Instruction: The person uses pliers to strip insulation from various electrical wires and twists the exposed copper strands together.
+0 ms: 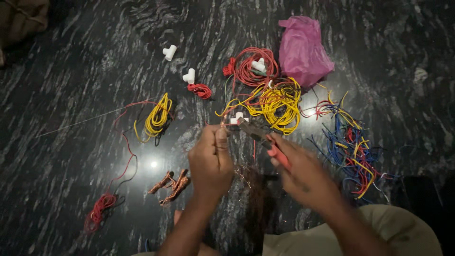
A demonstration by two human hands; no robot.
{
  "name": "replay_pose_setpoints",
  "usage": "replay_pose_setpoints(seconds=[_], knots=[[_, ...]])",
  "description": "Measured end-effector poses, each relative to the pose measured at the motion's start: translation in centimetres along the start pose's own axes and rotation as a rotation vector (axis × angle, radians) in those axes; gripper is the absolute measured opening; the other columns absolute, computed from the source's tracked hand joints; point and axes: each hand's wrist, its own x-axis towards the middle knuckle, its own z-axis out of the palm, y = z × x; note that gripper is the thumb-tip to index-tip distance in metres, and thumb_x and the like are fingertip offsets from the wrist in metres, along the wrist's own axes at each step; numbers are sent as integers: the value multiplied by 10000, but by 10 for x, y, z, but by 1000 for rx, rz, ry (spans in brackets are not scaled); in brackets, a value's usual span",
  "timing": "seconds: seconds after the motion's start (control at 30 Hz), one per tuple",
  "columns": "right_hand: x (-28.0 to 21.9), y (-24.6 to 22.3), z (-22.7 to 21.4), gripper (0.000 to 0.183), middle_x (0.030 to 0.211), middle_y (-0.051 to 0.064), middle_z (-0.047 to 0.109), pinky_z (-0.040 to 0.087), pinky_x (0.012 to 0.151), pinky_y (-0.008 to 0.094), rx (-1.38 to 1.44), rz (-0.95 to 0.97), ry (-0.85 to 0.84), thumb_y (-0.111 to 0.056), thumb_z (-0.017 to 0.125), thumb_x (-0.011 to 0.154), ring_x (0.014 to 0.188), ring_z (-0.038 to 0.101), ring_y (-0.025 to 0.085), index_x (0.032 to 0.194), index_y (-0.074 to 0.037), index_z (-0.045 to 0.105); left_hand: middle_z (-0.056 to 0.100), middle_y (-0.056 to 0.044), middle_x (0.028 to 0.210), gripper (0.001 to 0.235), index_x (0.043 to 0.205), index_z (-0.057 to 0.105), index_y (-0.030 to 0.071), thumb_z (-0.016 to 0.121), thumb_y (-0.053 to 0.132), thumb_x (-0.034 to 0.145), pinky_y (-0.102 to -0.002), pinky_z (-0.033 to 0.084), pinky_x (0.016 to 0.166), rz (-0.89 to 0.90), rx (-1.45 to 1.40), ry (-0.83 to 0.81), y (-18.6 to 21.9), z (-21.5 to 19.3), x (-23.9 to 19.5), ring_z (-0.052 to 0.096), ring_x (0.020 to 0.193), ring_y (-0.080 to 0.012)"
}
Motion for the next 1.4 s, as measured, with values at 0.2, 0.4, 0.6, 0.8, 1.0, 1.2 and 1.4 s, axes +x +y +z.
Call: replay_pose_setpoints(seconds=[0.2, 0.4, 0.6, 0.8, 1.0, 1.2, 1.4], knots=[[3, -12, 8, 568, 1259, 221, 637, 509, 936, 428, -160, -119, 169, -22, 622, 892, 1133, 633, 390, 1436, 27, 464, 647, -158, 743, 242, 980, 645, 49, 519, 234, 1072, -482, 457, 634, 48, 69, -40, -1, 2, -6, 622, 683, -367], [0, -15, 6, 663, 1267, 217, 623, 505, 930, 457, -229, -117, 207, 21, 631, 825, 1144, 618, 418, 1462, 2, 448, 655, -168, 792, 192, 988, 632, 41, 547, 195, 1065, -490, 452, 680, 97, 61, -60, 1, 1, -7, 608, 739, -380], [0, -16, 3, 647, 1175, 195, 625, 514, 846, 475, -332, 27, 194, -38, 670, 827, 1053, 632, 413, 1447, -48, 487, 670, -163, 821, 196, 984, 623, 39, 554, 200, 1071, -480, 457, 674, 100, 48, -62, -1, 3, -7, 602, 724, -369], [0, -11, 4, 584, 1152, 201, 629, 517, 839, 477, -277, -30, 218, -46, 665, 836, 1037, 632, 417, 1401, -31, 515, 639, -157, 739, 196, 965, 632, 40, 568, 203, 1053, -489, 440, 646, 82, 62, -94, -2, 5, -7, 590, 683, -372], [1, -4, 2, 328, 1047, 148, 700, 511, 827, 503, -413, -33, 214, -104, 681, 831, 982, 639, 401, 1156, -102, 632, 638, -167, 685, 189, 958, 643, 35, 565, 180, 1050, -489, 445, 639, 5, 81, -221, 1, 0, -1, 608, 672, -364], [4, 0, 7, 330, 981, 182, 708, 524, 737, 534, -333, 72, 138, -182, 714, 841, 891, 671, 418, 1130, -50, 624, 742, -56, 840, 223, 1077, 621, 17, 417, 81, 1015, -322, 584, 658, -277, -270, -354, -16, 3, 8, 731, 724, -137], [6, -7, 4, 358, 864, 174, 736, 537, 655, 485, -203, 80, 57, -255, 717, 812, 765, 699, 394, 1127, -88, 674, 610, -6, 748, 101, 996, 638, 35, 601, 125, 1024, -273, 464, 599, -293, -422, -373, -24, -4, 3, 537, 660, -75]])
